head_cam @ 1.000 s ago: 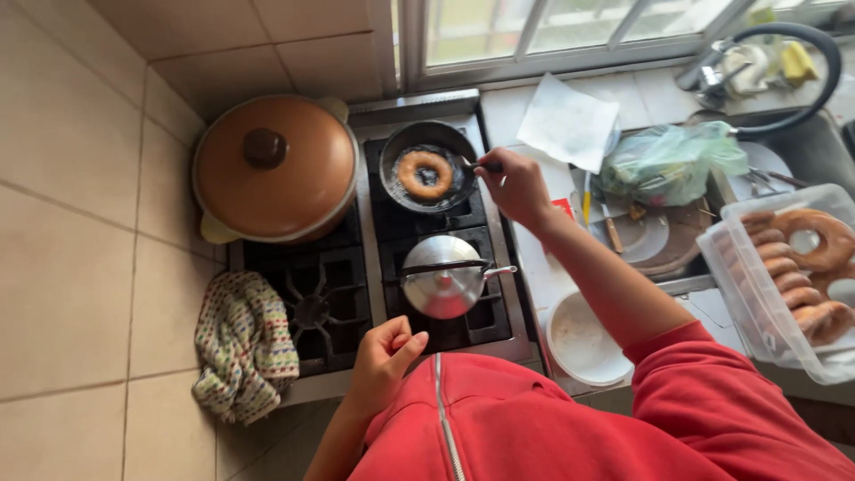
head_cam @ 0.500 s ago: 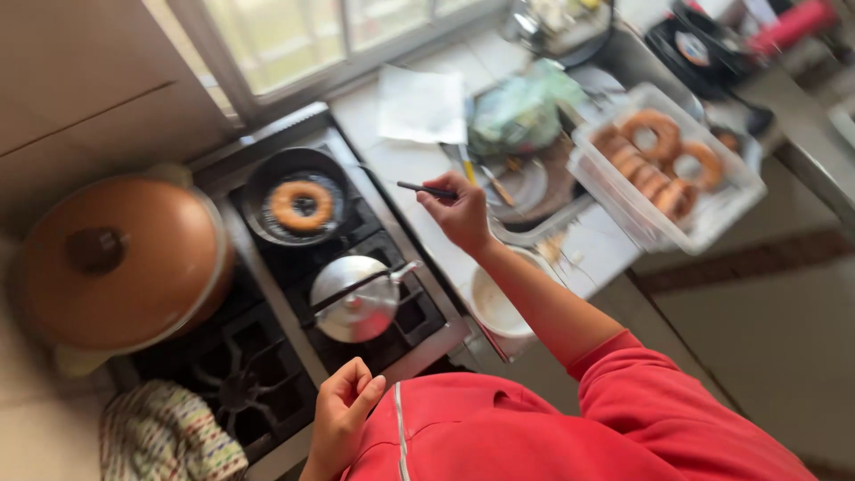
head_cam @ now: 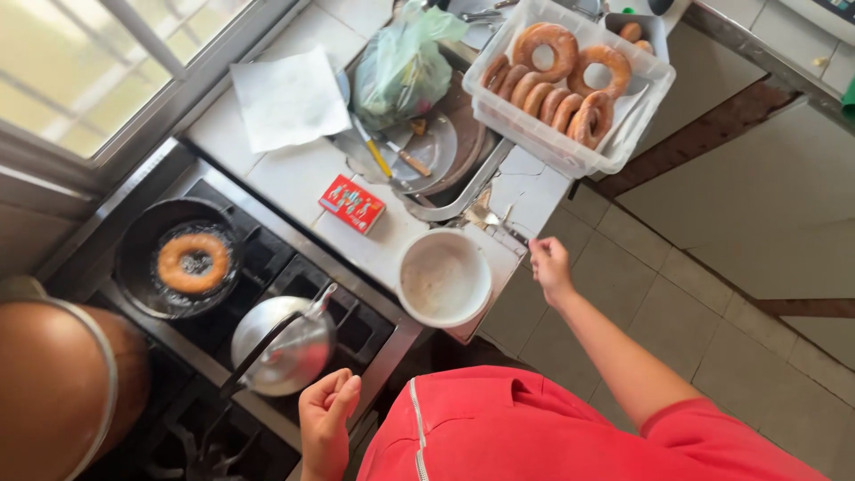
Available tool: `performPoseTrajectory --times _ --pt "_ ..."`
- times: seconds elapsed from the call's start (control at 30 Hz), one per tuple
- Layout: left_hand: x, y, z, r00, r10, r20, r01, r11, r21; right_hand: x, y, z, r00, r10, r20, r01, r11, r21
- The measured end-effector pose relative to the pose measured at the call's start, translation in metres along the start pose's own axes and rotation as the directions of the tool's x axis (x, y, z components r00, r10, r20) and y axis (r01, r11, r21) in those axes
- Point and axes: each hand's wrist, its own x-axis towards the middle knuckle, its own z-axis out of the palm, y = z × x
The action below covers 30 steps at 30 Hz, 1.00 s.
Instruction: Frying donuts in a pan, coating them in sugar, and arranging raw dough shapes on a counter.
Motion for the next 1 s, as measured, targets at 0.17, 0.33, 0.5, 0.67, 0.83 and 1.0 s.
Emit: performPoseTrajectory --times 0.17,0.33,0.5,0.67,0.83,1.0 --pt "0.032 0.002 0.063 0.995 -0.086 0.047 0.085 0.996 0.017 0.021 0.044 -0.010 0.972 -0.226 -0.069 0.188 0.914 -0.359" --pt "0.051 0.007 0.118 0.993 -0.015 0.113 0.001 0.993 0.122 0.022 0.017 -0.006 0.995 0.041 -0.091 -0.077 0.895 -0.438" --pt "0.053 0.012 0.144 0.999 0.031 0.032 -0.035 0.989 0.145 0.027 -0.030 -0.019 0.909 -0.417 0.012 0.363 0.775 -0.517" --pt "0.048 0.015 0.147 0.995 0.048 -0.093 -0.039 0.994 0.099 0.037 -0.092 0.015 0.763 -0.576 0.292 0.631 0.763 -0.145" --pt "0.036 0.035 0.154 0.991 0.090 -0.101 -0.079 0.991 0.111 -0.041 -0.176 0.106 0.628 -0.487 0.607 0.484 0.855 0.185" --pt "0.007 0.050 0.140 0.957 0.259 -0.127 -0.239 0.959 0.154 -0.136 -0.185 0.161 0.363 -0.351 0.863 0.471 0.869 0.156"
